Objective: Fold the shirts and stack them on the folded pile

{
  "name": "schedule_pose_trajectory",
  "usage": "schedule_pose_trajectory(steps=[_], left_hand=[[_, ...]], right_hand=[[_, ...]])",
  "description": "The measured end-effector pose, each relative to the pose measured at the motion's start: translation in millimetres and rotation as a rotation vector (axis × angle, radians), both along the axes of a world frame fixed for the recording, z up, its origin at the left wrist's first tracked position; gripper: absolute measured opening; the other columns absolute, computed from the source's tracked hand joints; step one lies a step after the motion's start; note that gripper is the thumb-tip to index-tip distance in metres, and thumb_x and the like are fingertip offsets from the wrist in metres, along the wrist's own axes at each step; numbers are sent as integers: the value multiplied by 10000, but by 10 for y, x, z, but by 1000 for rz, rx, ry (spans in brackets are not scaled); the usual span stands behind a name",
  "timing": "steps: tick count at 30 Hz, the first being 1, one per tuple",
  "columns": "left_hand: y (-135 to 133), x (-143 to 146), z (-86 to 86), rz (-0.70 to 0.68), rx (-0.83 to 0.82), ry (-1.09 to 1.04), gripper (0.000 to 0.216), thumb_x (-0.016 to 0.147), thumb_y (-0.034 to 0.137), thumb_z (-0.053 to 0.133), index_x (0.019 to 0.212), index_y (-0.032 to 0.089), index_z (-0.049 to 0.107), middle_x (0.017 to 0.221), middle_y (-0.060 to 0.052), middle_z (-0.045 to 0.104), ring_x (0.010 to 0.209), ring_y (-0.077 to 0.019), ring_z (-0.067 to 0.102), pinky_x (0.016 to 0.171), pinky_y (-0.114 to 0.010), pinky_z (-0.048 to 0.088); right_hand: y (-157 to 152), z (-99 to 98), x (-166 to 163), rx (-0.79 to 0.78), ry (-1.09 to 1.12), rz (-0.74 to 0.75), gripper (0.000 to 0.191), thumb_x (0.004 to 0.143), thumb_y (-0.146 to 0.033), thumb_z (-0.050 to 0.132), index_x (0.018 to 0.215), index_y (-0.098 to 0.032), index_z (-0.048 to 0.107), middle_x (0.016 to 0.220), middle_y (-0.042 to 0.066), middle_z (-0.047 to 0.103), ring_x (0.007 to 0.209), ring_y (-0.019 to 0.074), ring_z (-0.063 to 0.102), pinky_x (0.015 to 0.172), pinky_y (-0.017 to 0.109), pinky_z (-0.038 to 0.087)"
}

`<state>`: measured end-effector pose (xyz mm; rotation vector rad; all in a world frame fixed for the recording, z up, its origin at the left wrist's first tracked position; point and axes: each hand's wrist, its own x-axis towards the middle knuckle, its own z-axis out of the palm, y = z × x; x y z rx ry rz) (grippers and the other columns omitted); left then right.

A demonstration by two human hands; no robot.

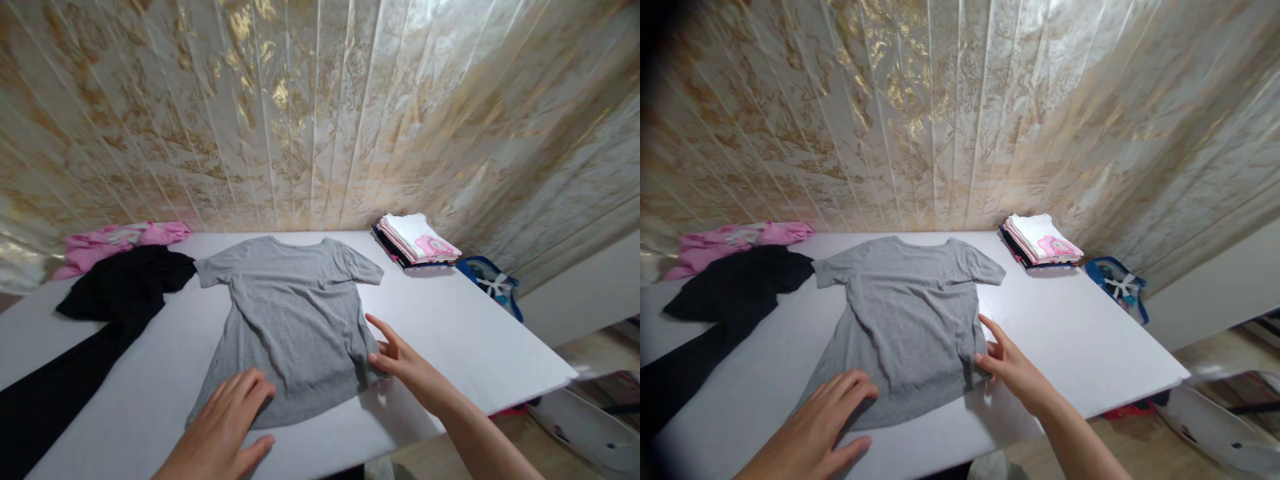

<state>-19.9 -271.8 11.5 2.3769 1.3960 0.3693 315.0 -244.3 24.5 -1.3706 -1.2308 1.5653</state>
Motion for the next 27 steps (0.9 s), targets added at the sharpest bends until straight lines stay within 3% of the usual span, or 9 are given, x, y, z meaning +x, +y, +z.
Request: schedule_pose_trajectory(steps=[4,6,10,13,17,20,23,27], left_hand=[[-99,-172,-153,77,165,-6,219,794,144,502,954,261,595,997,-38,631,926,-212,611,820,-331,506],[-89,-226,-140,123,187,-13,188,806,123,446,866,248,572,901,-29,619,846,-200,609,756,-313,504],[-88,-273,-38,187,187,-70,140,832,167,437,810,249,548,814,-12,603,779,-192,606,706,-292,490],[-150,-254,32,215,117,-141,139,875,248,422,828,253,554,798,-4,606,729,-175,602,680,-272,475],[-143,-232,125,224,-174,-182,198,903,329,379,827,244,541,722,21,578,629,-150,558,605,-249,431],[118,-308,198,281,-240,-172,234,883,382,379,806,234,543,713,12,582,659,-167,565,625,-263,424],[568,-463,215,357,-89,-113,228,834,377,388,743,224,531,775,-27,604,761,-205,586,703,-304,433],[1108,-593,62,384,8,-44,182,778,370,445,759,219,545,794,-41,602,779,-226,602,721,-326,451]], right_hand=[[-45,-47,49,141,-259,119,397,781,-480,637,1069,-210,675,808,21,617,685,151,514,597,253,387],[-42,-82,95,188,-360,95,366,804,-505,567,938,-190,697,721,14,578,644,147,485,584,256,378],[-97,-91,190,183,-534,132,375,828,-508,496,911,-191,679,660,4,549,592,147,470,559,256,373],[-146,-72,246,193,-666,207,350,862,-480,457,932,-209,666,706,18,608,626,162,520,587,261,397],[-70,-58,303,282,-941,185,337,899,-448,416,942,-244,680,743,27,645,665,180,588,619,273,418],[109,-23,279,422,-1111,75,305,901,-407,428,1021,-279,677,935,44,654,786,192,630,659,279,436],[342,29,159,532,-1160,43,254,899,-329,460,1047,-279,661,1033,48,633,906,193,629,713,272,444],[634,45,-41,523,-1218,62,192,905,-221,482,1024,-241,631,1020,39,620,914,163,611,735,248,412]])
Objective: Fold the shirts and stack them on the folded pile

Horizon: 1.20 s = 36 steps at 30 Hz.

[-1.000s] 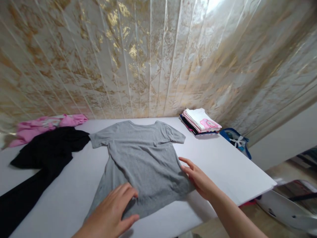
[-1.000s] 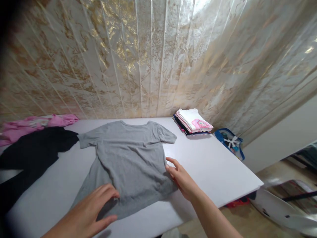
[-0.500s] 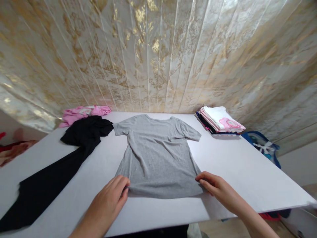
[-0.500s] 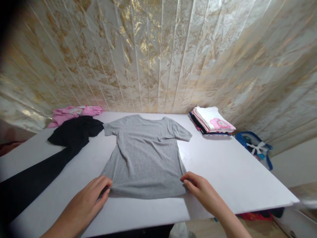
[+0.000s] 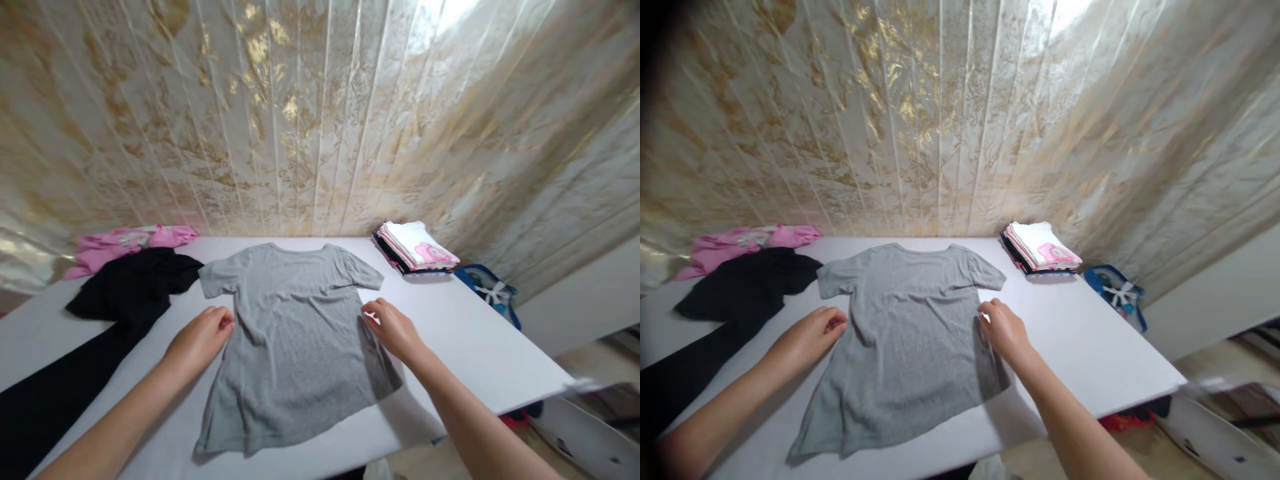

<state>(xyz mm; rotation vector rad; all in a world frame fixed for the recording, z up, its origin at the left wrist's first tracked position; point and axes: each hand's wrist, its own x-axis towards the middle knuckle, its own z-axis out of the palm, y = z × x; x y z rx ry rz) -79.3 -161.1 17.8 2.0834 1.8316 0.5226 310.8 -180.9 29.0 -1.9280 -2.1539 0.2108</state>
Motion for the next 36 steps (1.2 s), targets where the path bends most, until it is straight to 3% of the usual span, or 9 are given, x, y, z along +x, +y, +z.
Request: schedule_pose_trajectory(steps=[5,10,14,19,22,27,31,36], left_hand=[[201,36,-228,-41,77,-8,152,755,379,492,740,231,520,791,-31,598,776,-213,600,707,-300,466],[185,79,-221,-36,99,63,138,759,359,449,709,233,476,765,-20,572,731,-199,583,673,-294,430],[195,-20,-210,-18,-4,7,149,750,355,430,658,237,438,642,6,541,623,-186,560,608,-285,407],[163,-301,-270,48,-165,-46,153,729,323,440,604,235,436,542,24,545,572,-197,541,569,-287,389],[185,-359,-201,40,-144,28,152,759,326,447,642,230,463,600,13,576,616,-193,561,596,-283,398],[408,-205,86,145,75,139,196,825,334,405,830,205,553,920,-64,623,845,-206,617,713,-278,431],[651,-107,160,141,114,169,188,825,331,457,879,197,577,988,-80,627,897,-210,622,760,-271,434],[826,-171,31,131,21,190,107,802,284,491,744,202,528,838,-43,612,770,-191,599,675,-256,407]], right_hand=[[179,-103,-134,7,-72,-182,106,896,-250,531,989,-220,574,995,41,608,906,178,577,673,251,356],[193,-152,-154,36,-59,-183,59,884,-180,496,897,-209,545,954,39,594,883,166,552,667,246,327],[167,-156,14,28,35,-203,66,862,-172,484,835,-197,538,879,16,593,776,134,537,640,234,308],[176,-163,351,-143,139,-172,86,820,-192,507,750,-193,557,738,-1,608,685,136,541,602,235,318],[332,-152,467,-60,142,-102,89,843,-231,519,858,-199,601,845,17,637,761,155,575,655,247,367],[725,-134,365,87,6,-68,281,871,-239,542,1146,-224,595,1115,70,598,784,152,593,664,261,381],[911,-148,175,36,-98,-67,199,907,-265,518,1066,-238,635,1081,60,612,852,176,602,618,253,350],[944,-130,74,24,-176,-114,144,909,-235,498,979,-228,623,1044,41,628,890,175,602,600,250,323]])
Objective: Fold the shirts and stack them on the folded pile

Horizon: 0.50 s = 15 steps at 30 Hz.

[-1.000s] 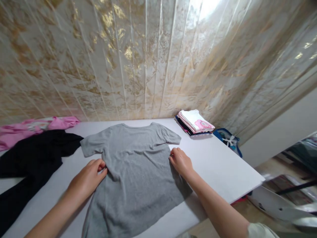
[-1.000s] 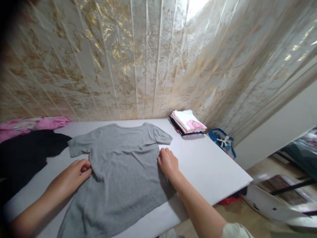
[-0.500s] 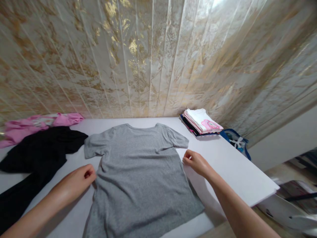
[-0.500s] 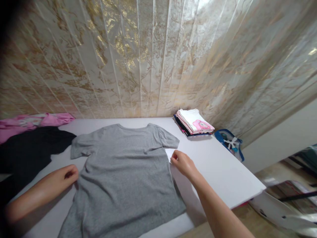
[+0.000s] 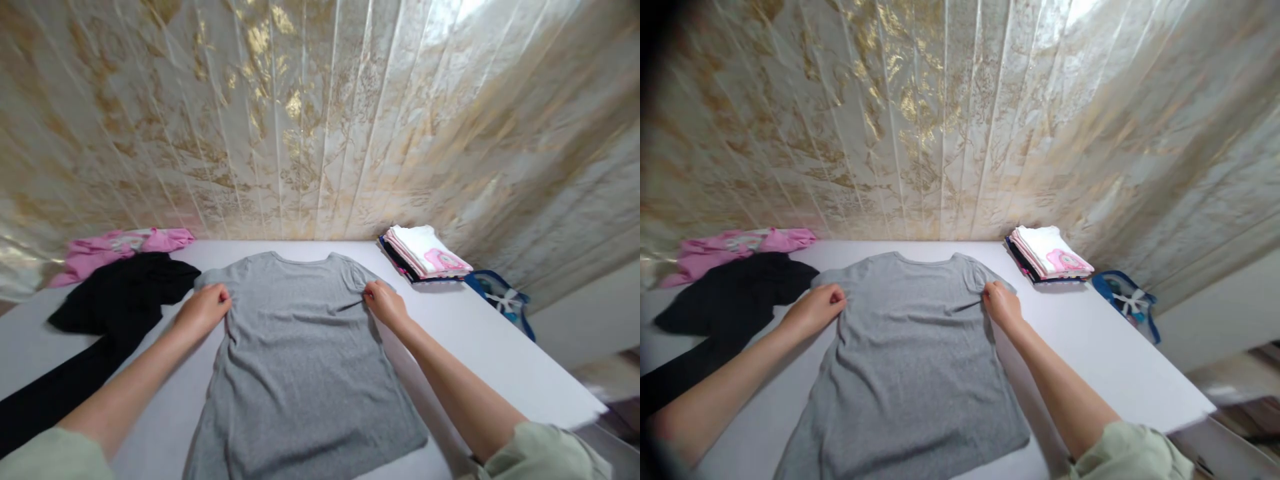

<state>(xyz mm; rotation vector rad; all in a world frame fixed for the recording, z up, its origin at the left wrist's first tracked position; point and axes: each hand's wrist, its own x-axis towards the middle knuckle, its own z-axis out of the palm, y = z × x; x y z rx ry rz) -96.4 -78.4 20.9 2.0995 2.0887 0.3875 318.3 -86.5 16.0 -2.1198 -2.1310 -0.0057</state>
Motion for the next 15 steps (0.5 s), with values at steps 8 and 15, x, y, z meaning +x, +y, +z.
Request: schedule_pose_trajectory(steps=[8,15], left_hand=[[126,132,277,-35,287,69,121,874,268,417,829,193,501,848,-3,539,744,-163,518,658,-263,344],[-10,323,313,-14,171,233,203,904,303,398,957,169,541,968,-84,567,904,-252,560,757,-343,429]], right_hand=[[263,264,-9,147,-58,-66,192,963,-275,422,1072,-244,577,1093,41,601,881,168,591,623,252,338],[252,289,-127,149,51,-36,239,949,-224,447,1145,-246,583,1160,47,585,885,171,600,653,251,376]])
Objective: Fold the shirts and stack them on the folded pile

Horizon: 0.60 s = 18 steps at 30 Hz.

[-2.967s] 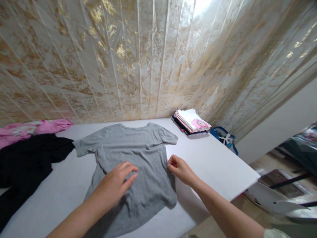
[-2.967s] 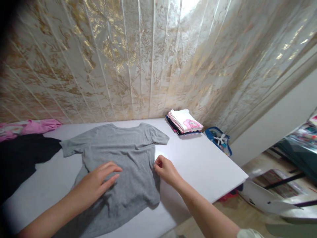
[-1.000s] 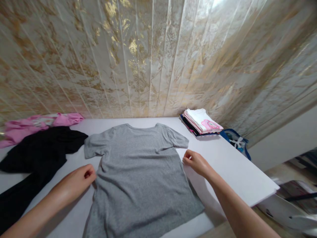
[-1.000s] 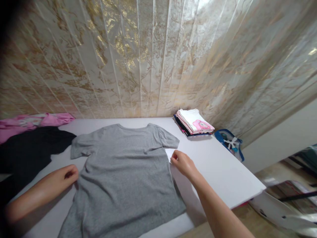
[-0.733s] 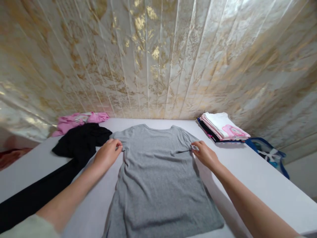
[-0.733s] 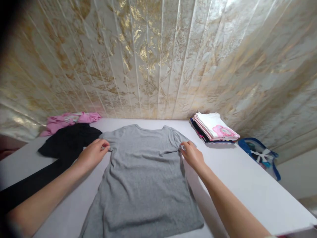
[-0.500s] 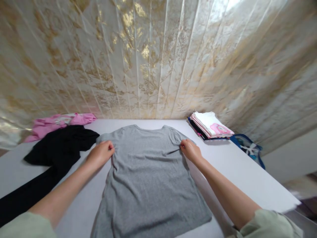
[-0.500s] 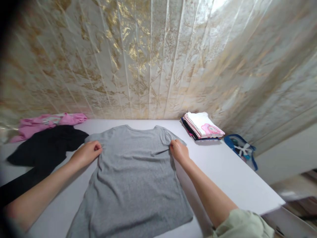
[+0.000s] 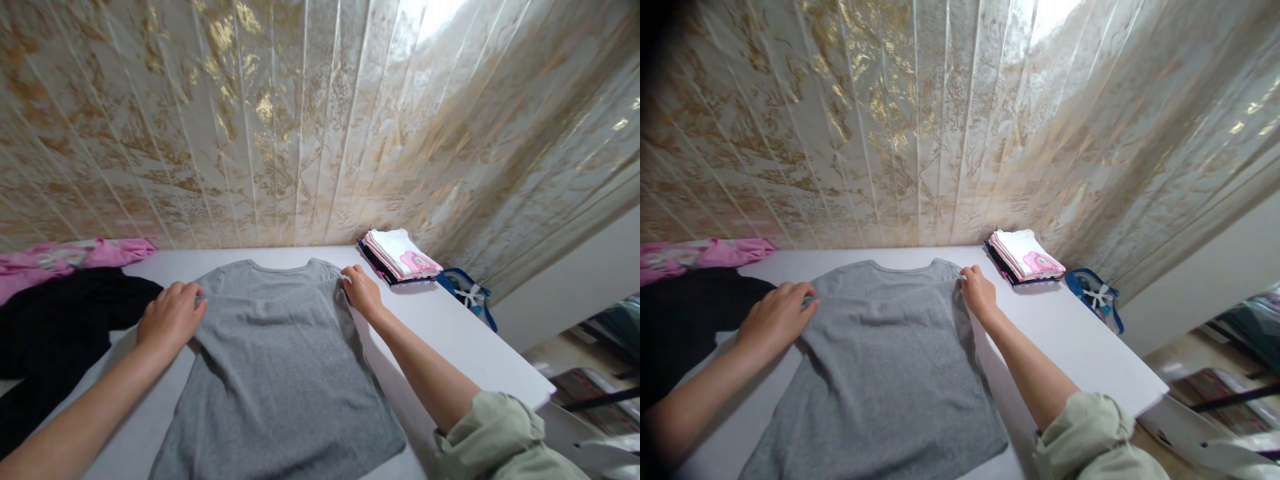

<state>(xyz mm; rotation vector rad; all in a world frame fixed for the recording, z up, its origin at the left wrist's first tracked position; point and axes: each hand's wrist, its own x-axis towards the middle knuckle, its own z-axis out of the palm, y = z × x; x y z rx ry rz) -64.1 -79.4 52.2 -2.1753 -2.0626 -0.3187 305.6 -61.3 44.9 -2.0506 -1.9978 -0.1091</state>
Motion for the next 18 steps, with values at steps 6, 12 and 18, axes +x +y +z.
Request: schedule_pose_trajectory(steps=[6,12,18], left_hand=[[-529,-33,-355,-218,-88,-273,175,859,340,396,828,216,516,878,-65,585,854,-242,590,781,-363,458],[-809,-73,-546,-125,-99,-361,120,829,325,434,814,224,496,842,-47,577,821,-227,591,751,-346,449],[-804,-27,-496,-15,-169,-390,105,797,219,438,695,235,416,751,1,540,732,-176,552,668,-282,405]], right_hand=[[-613,-206,-74,-104,97,301,208,924,-203,478,1077,-243,614,1068,42,603,955,172,586,786,259,434],[-854,-524,-70,-10,132,392,278,913,-181,446,1131,-217,615,1140,91,599,1048,233,548,916,369,446],[-802,-657,-24,109,188,421,259,922,-235,439,1101,-225,626,1103,92,617,1010,243,572,900,406,472]])
